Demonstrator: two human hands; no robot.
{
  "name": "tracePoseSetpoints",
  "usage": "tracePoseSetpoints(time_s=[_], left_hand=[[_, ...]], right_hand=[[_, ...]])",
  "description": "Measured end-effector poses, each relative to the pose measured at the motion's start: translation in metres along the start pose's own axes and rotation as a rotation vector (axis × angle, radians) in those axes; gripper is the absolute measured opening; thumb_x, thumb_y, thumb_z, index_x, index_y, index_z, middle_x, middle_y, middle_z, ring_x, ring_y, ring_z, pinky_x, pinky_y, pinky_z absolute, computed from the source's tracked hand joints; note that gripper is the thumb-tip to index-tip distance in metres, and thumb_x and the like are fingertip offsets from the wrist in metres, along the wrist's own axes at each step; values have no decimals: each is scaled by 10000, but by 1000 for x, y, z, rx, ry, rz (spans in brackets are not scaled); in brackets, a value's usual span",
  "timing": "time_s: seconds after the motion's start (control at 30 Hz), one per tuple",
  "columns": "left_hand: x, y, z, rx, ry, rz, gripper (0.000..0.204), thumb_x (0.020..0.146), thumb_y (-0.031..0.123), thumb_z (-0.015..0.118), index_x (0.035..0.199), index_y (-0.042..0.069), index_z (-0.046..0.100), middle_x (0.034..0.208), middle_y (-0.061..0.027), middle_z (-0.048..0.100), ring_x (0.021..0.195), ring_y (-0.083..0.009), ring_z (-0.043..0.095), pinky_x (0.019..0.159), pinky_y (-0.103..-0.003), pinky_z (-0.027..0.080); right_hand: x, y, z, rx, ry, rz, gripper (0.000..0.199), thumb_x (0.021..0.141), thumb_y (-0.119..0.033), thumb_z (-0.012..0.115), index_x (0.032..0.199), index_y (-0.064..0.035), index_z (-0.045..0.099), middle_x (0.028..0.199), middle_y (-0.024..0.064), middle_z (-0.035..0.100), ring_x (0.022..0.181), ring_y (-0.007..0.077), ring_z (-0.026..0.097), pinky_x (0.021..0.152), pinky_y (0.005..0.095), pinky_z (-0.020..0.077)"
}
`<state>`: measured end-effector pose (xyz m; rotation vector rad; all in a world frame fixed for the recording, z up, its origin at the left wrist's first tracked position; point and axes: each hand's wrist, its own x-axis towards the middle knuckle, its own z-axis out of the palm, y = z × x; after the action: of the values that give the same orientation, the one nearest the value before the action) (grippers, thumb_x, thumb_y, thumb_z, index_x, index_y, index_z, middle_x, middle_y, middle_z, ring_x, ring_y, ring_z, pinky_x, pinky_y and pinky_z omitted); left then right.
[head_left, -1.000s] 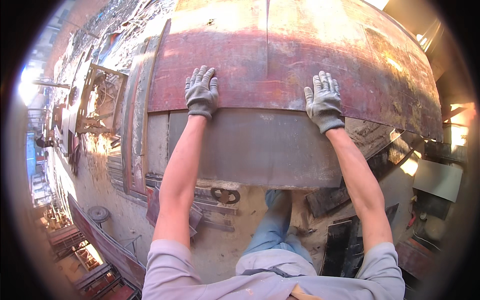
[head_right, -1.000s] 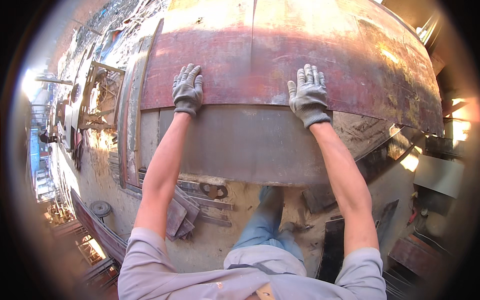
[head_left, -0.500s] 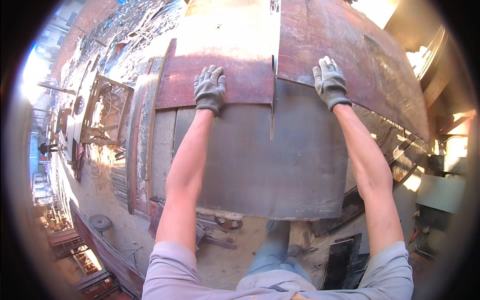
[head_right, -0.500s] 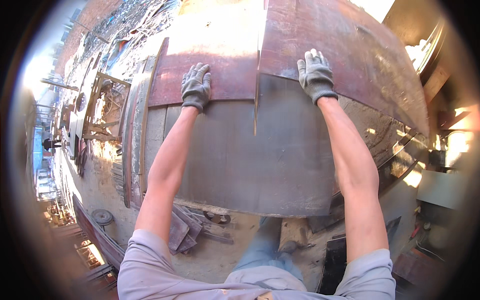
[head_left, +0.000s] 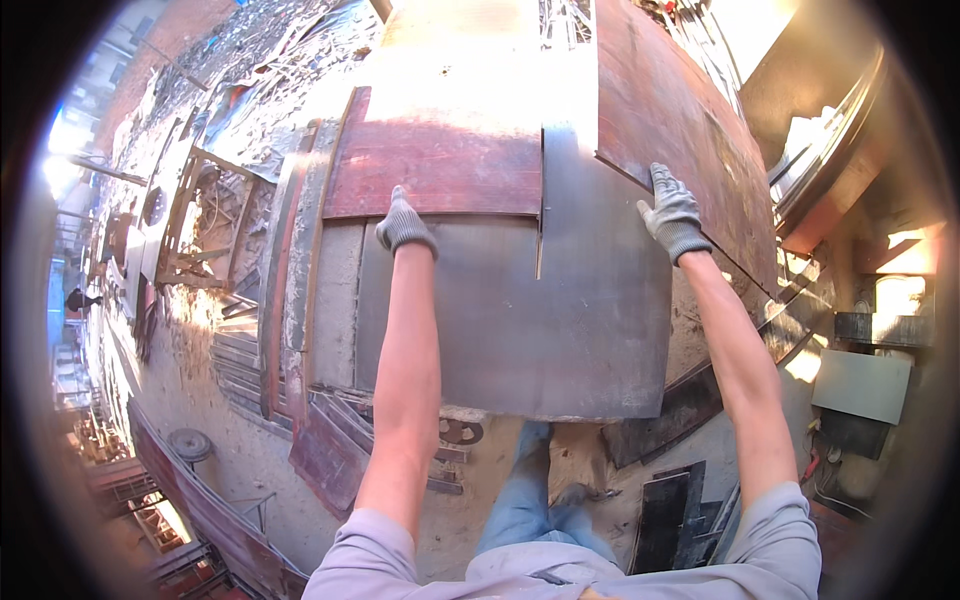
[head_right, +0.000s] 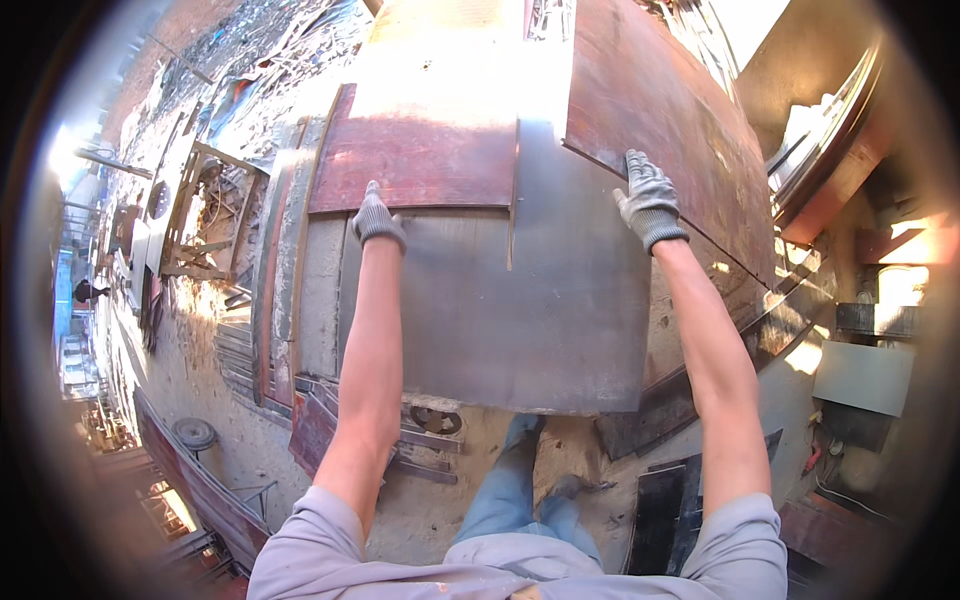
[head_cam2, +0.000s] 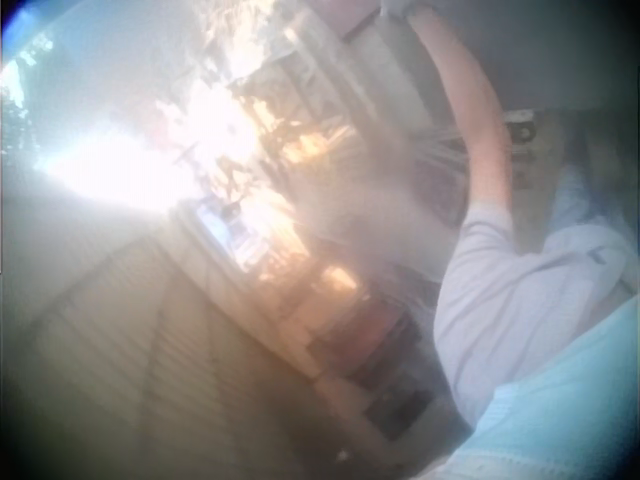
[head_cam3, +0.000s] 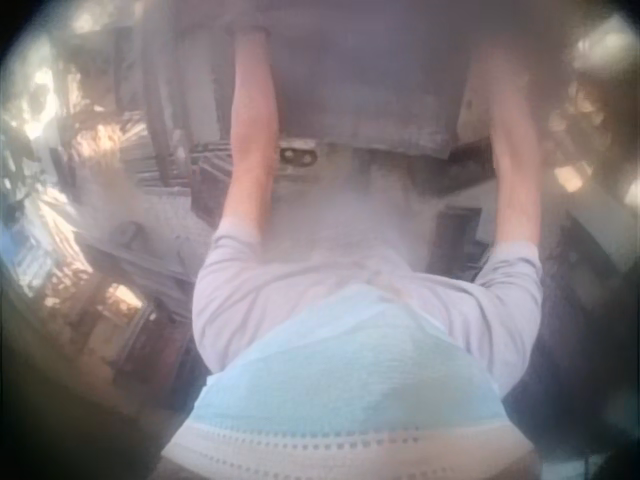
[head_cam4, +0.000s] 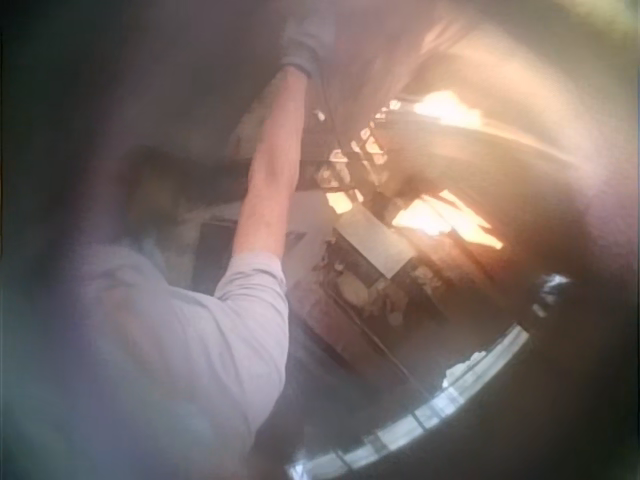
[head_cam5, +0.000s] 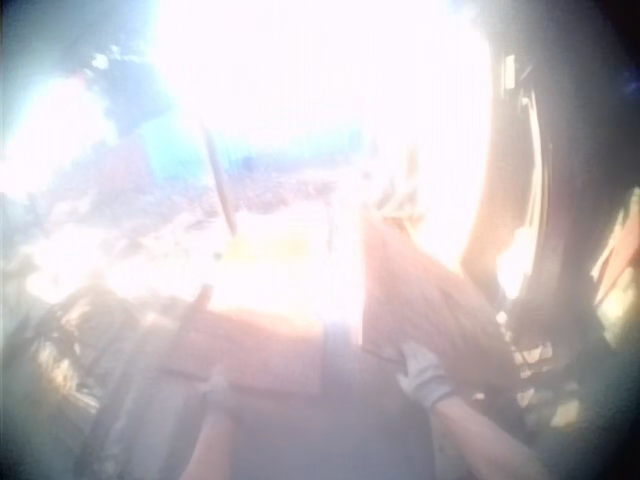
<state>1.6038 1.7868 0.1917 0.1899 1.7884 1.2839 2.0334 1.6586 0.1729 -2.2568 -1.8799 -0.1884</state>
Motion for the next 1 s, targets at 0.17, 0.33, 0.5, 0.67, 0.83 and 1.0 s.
tracePoseSetpoints(time_s=[0.17, 0.33, 0.5, 0.67, 0.83, 1.0], left_hand=[[9, 26, 8, -91, -193, -257, 768, 1015, 575, 593, 1563, 59, 442, 1581, -179, 514, 1359, -270, 568, 1199, -450, 363], [42, 26, -9, -166, -286, -293, 658, 1009, 546, 623, 1547, 195, 483, 1398, -134, 598, 1059, -235, 580, 1048, -539, 439], [58, 44, 5, -97, -560, 11, 480, 971, 426, 737, 1355, 162, 625, 1320, -97, 631, 964, -281, 595, 766, -455, 548], [12, 58, 2, -213, -609, -155, 305, 937, 231, 788, 1135, 15, 706, 1065, -72, 717, 866, -207, 684, 784, -308, 592], [-81, 107, -136, -485, -827, 60, 140, 939, 53, 721, 1067, -3, 734, 968, -87, 750, 919, -216, 725, 820, -351, 616], [-193, 103, -414, -493, -537, 3, 101, 928, 14, 706, 1022, -3, 740, 975, -81, 748, 890, -218, 723, 874, -350, 589]], right_hand=[[3, 5, 4, -111, -74, 21, 562, 931, -213, 636, 1465, -51, 567, 1434, 180, 637, 1217, 353, 661, 1053, 452, 522], [-45, -16, -32, 113, 152, -36, 448, 936, -189, 664, 1351, -18, 654, 1280, 217, 711, 1161, 355, 691, 1014, 466, 547], [-157, -79, -101, 445, 349, -51, 260, 886, -105, 782, 1119, 8, 763, 1066, 215, 779, 958, 353, 774, 879, 420, 618], [-260, -129, -158, 822, -75, 309, 296, 930, -167, 775, 1123, 56, 752, 1042, 226, 781, 959, 277, 781, 865, 376, 620], [-302, -138, -183, 1569, -321, 565, 541, 1052, -409, 650, 1328, 56, 648, 1112, 220, 758, 941, 255, 760, 852, 374, 620], [-276, -195, -168, 2280, -738, 468, 1172, 953, -836, 430, 1638, 70, 139, 1603, 303, 387, 1402, 395, 504, 1136, 505, 463]])
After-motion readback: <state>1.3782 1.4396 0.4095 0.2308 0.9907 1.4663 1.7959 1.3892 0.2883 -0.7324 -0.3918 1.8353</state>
